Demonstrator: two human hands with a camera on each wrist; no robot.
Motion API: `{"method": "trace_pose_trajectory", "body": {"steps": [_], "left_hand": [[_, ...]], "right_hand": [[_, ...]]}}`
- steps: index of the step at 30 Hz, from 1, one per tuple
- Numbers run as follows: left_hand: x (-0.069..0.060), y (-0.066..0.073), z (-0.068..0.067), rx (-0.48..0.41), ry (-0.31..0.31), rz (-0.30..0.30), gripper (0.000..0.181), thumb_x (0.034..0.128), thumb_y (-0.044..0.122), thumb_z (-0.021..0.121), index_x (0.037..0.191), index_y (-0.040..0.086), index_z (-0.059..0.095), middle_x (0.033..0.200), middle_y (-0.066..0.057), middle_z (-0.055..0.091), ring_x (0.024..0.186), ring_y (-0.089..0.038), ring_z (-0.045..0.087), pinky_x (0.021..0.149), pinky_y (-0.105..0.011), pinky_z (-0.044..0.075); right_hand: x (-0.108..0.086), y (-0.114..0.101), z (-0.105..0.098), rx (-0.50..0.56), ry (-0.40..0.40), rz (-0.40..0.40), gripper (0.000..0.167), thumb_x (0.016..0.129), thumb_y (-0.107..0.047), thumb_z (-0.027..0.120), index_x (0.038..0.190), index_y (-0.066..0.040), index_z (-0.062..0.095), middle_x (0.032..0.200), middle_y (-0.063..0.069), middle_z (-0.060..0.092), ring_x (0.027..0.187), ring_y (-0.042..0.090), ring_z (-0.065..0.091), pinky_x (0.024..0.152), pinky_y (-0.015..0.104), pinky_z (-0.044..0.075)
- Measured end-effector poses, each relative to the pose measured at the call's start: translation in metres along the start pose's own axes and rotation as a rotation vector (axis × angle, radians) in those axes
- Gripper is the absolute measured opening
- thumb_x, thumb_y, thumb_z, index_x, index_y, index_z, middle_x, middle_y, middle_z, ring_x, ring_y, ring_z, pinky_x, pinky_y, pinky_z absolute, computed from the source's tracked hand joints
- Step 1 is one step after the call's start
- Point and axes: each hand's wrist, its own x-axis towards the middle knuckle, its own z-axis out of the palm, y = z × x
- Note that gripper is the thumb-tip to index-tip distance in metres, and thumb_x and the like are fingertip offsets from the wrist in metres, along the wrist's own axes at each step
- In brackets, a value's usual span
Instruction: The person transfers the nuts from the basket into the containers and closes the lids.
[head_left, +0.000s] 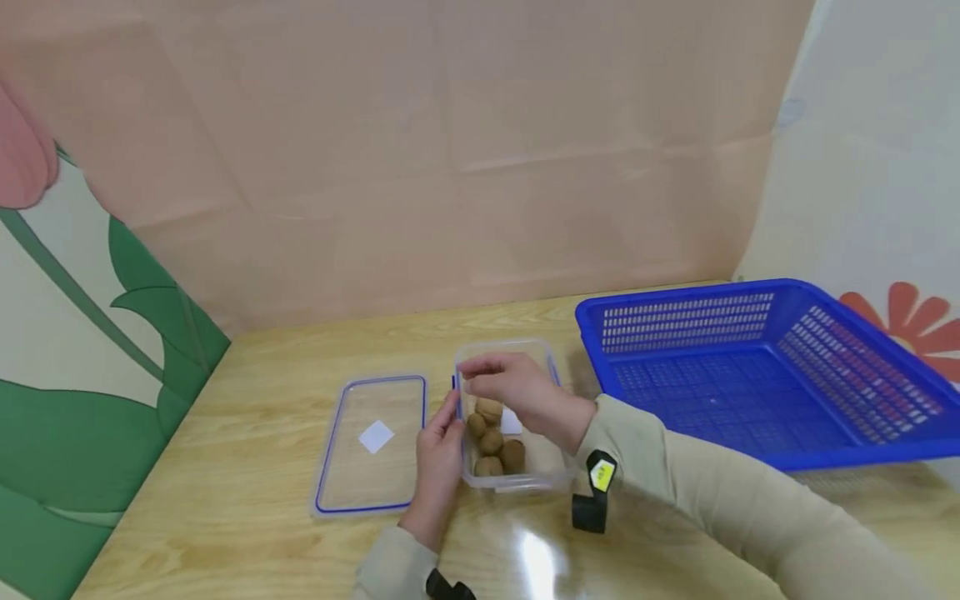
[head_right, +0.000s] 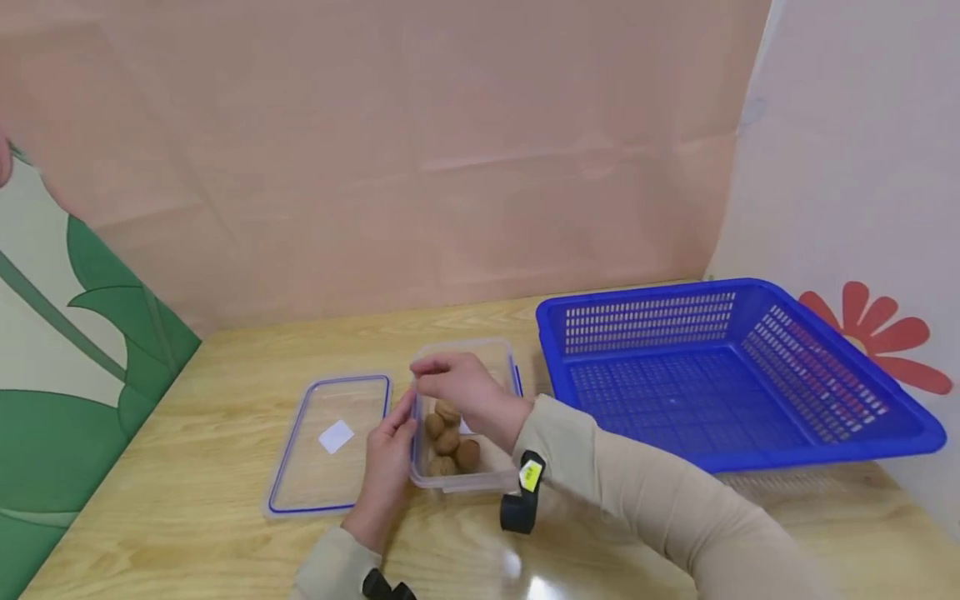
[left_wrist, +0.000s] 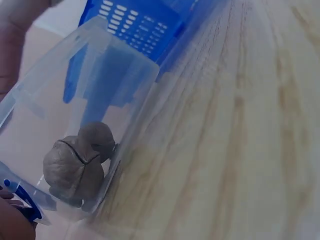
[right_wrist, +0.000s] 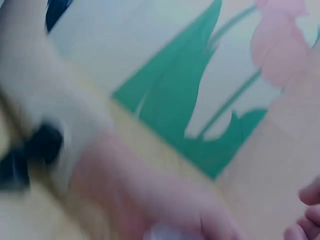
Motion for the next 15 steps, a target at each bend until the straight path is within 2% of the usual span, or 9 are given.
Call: {"method": "trace_pose_trajectory", "body": {"steps": [5, 9, 12, 15], "left_hand": [[0.002, 0.003, -0.006, -0.004, 0.031, 0.021, 0.041, 0.0891, -0.002, 0.048, 0.13, 0.002, 0.049, 0.139, -0.013, 0.044, 0.129, -0.024, 0.039, 0.106, -0.037, 0.037], [0.004, 0.006, -0.018, -0.09, 0.049, -0.001, 0.04, 0.0918, 0.002, 0.048, 0.132, 0.0, 0.047, 0.14, -0.014, 0.043, 0.132, -0.025, 0.037, 0.109, -0.037, 0.033], [0.006, 0.013, -0.036, -0.105, 0.049, -0.033, 0.04, 0.0928, 0.003, 0.047, 0.132, -0.002, 0.047, 0.139, -0.015, 0.044, 0.132, -0.025, 0.037, 0.109, -0.036, 0.032], [0.012, 0.023, -0.068, -0.045, 0.074, -0.057, 0.039, 0.0926, 0.004, 0.047, 0.131, 0.0, 0.048, 0.138, -0.015, 0.046, 0.13, -0.025, 0.041, 0.107, -0.031, 0.036]], "right_hand": [[-0.011, -0.012, 0.031, 0.173, 0.142, 0.009, 0.035, 0.081, -0.001, 0.059, 0.116, 0.004, 0.06, 0.114, 0.018, 0.063, 0.107, 0.024, 0.058, 0.1, 0.039, 0.044], [-0.017, -0.013, 0.045, 0.265, 0.181, 0.033, 0.038, 0.083, -0.001, 0.059, 0.121, 0.004, 0.057, 0.119, 0.017, 0.061, 0.114, 0.026, 0.054, 0.105, 0.041, 0.039], [-0.02, -0.011, 0.053, 0.325, 0.206, 0.053, 0.039, 0.086, -0.005, 0.059, 0.124, 0.002, 0.055, 0.124, 0.017, 0.058, 0.118, 0.028, 0.051, 0.106, 0.041, 0.038], [-0.016, -0.01, 0.068, 0.365, 0.202, 0.058, 0.039, 0.086, -0.007, 0.06, 0.125, 0.0, 0.055, 0.125, 0.016, 0.057, 0.119, 0.028, 0.051, 0.105, 0.04, 0.039]]}}
